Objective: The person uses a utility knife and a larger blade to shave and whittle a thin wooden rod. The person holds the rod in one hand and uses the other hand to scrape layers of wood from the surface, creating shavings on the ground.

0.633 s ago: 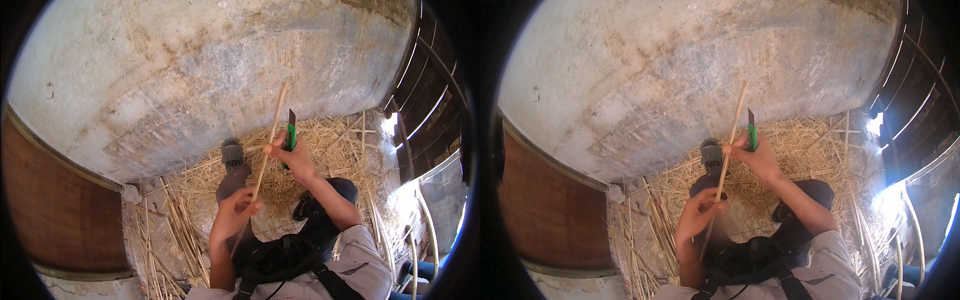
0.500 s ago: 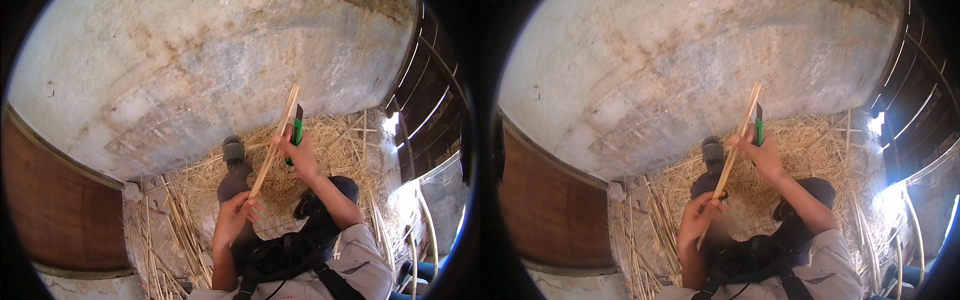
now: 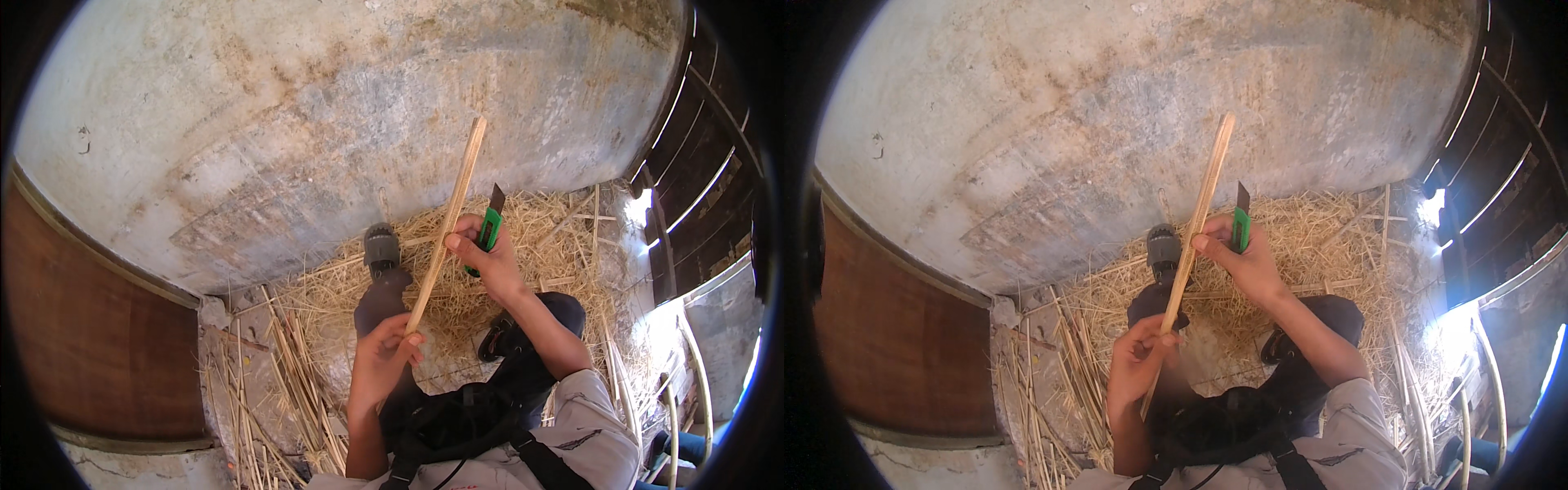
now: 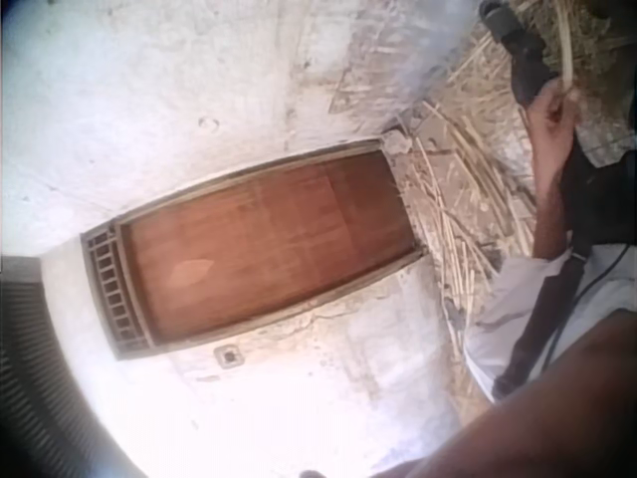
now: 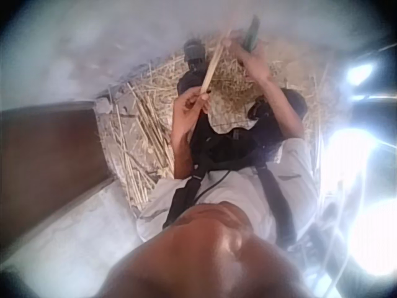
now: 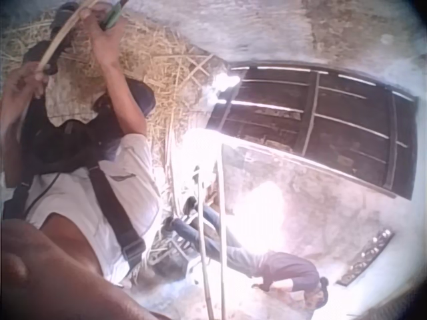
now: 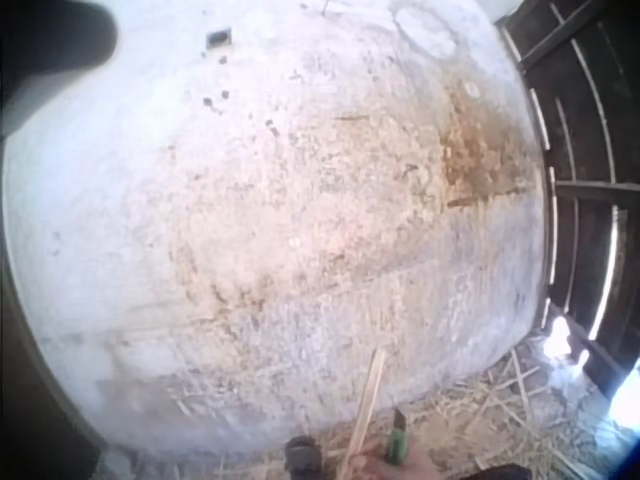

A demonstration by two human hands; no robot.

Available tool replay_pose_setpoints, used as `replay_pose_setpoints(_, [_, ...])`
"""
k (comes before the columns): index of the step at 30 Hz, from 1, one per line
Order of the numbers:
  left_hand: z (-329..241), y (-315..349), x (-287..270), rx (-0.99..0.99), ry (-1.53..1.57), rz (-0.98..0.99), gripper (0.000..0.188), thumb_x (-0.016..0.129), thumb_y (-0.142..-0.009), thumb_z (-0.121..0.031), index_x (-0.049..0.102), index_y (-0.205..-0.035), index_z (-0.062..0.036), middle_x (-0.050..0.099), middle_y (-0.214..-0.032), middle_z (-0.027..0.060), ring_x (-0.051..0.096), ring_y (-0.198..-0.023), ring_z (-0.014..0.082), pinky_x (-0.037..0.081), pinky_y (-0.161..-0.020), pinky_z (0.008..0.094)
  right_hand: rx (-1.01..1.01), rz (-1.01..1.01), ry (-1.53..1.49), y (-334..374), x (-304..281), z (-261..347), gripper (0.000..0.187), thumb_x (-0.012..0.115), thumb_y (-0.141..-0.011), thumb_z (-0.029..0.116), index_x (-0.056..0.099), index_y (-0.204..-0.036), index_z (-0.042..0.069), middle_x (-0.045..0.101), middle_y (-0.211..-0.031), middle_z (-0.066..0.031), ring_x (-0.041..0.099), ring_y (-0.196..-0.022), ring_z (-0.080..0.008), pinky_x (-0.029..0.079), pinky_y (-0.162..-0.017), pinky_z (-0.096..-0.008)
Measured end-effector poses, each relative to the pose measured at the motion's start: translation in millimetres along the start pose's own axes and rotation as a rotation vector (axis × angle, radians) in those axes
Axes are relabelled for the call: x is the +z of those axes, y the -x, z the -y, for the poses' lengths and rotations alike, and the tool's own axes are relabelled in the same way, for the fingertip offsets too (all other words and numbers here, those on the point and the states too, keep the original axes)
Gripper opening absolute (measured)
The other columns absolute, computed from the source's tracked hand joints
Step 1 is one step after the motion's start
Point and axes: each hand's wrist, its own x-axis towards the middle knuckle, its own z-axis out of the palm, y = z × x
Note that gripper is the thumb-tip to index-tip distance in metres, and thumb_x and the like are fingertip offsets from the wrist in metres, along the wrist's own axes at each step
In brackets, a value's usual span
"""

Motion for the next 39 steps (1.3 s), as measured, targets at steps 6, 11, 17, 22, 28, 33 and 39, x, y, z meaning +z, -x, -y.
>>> replay_pose_setpoints(6, [3.5, 1.2, -3.1, 0.0, -0.014, -0.078, 0.024, 0.063, -0.104, -0.011, 0.07, -0.124, 0.0024, 0.074, -0.088, 0.0075, 0.063, -0.062, 0.0087, 0.047, -0.053, 0.0232, -0.115, 0.081, 0.162, 4.3, 1.6, 13.7, 0.019, 0.074, -0.098, 0.019, 0.069, -0.108, 0.004, 0.071, -0.089, -0.0036, 0.065, -0.085, -0.0105, 0.05, -0.075, -0.0273])
replay_pose_setpoints(11, [-16.7, -2.7, 2.8, -0.001, -0.005, -0.225, 0.026, 0.06, -0.106, -0.012, 0.069, -0.125, 0.0028, 0.071, -0.083, 0.0068, 0.057, -0.054, 0.0074, 0.04, -0.046, 0.022, -0.535, 0.201, 0.769, 11.4, 5.8, 7.2, 0.027, 0.077, -0.094, 0.03, 0.071, -0.105, 0.007, 0.068, -0.082, -0.0072, 0.068, -0.071, -0.0235, 0.052, -0.064, -0.0328])
replay_pose_setpoints(17, [-22.9, -0.2, 3.7, -0.005, 0.029, -0.206, 0.028, 0.061, -0.106, -0.013, 0.069, -0.126, 0.0035, 0.065, -0.077, 0.003, 0.049, -0.051, 0.0043, 0.033, -0.045, 0.0211, -0.74, 0.183, 1.04, 16.6, 13.0, 6.7, 0.029, 0.081, -0.087, 0.034, 0.073, -0.104, 0.012, 0.069, -0.08, -0.0043, 0.068, -0.063, -0.0251, 0.052, -0.055, -0.0365])
replay_pose_setpoints(22, [-17.2, 4.8, 8.4, 0.066, -0.031, -0.256, 0.028, 0.064, -0.105, -0.014, 0.071, -0.126, 0.0027, 0.062, -0.074, -0.0001, 0.047, -0.053, 0.0027, 0.032, -0.047, 0.0203, -0.748, 0.063, 1.101, 17.6, 15.9, 6.8, 0.029, 0.082, -0.085, 0.034, 0.074, -0.103, 0.013, 0.066, -0.075, -0.0027, 0.065, -0.06, -0.0236, 0.05, -0.054, -0.0361])
replay_pose_setpoints(28, [-14.4, 7.5, 9.0, 0.054, -0.022, -0.28, 0.028, 0.065, -0.105, -0.016, 0.071, -0.126, 0.0019, 0.061, -0.073, -0.0021, 0.045, -0.055, 0.0016, 0.033, -0.049, 0.0199, -0.771, 0.063, 1.115, 12.8, 13.6, 6.3, 0.029, 0.084, -0.083, 0.034, 0.075, -0.102, 0.013, 0.064, -0.073, -0.0023, 0.064, -0.058, -0.0233, 0.048, -0.053, -0.0358])
replay_pose_setpoints(33, [-16.3, 12.0, 5.5, 0.022, -0.029, -0.29, 0.029, 0.066, -0.105, -0.018, 0.072, -0.126, 0.0007, 0.061, -0.075, -0.0028, 0.047, -0.059, 0.0015, 0.034, -0.052, 0.0195, -0.793, 0.051, 1.129, 10.5, 16.3, 1.2, 0.029, 0.081, -0.086, 0.037, 0.074, -0.104, 0.016, 0.065, -0.074, -0.0012, 0.066, -0.06, -0.0227, 0.05, -0.054, -0.0354])
replay_pose_setpoints(39, [-4.4, 21.7, 2.2, 0.0, -0.077, -0.293, 0.027, 0.065, -0.105, -0.017, 0.072, -0.125, 0.001, 0.057, -0.071, -0.0059, 0.044, -0.057, 0.0, 0.03, -0.051, 0.0194, -0.819, -0.072, 1.092, -9.5, 5.0, -9.1, 0.025, 0.083, -0.086, 0.028, 0.076, -0.101, 0.009, 0.072, -0.079, -0.0075, 0.067, -0.061, -0.0236, 0.05, -0.054, -0.0347])
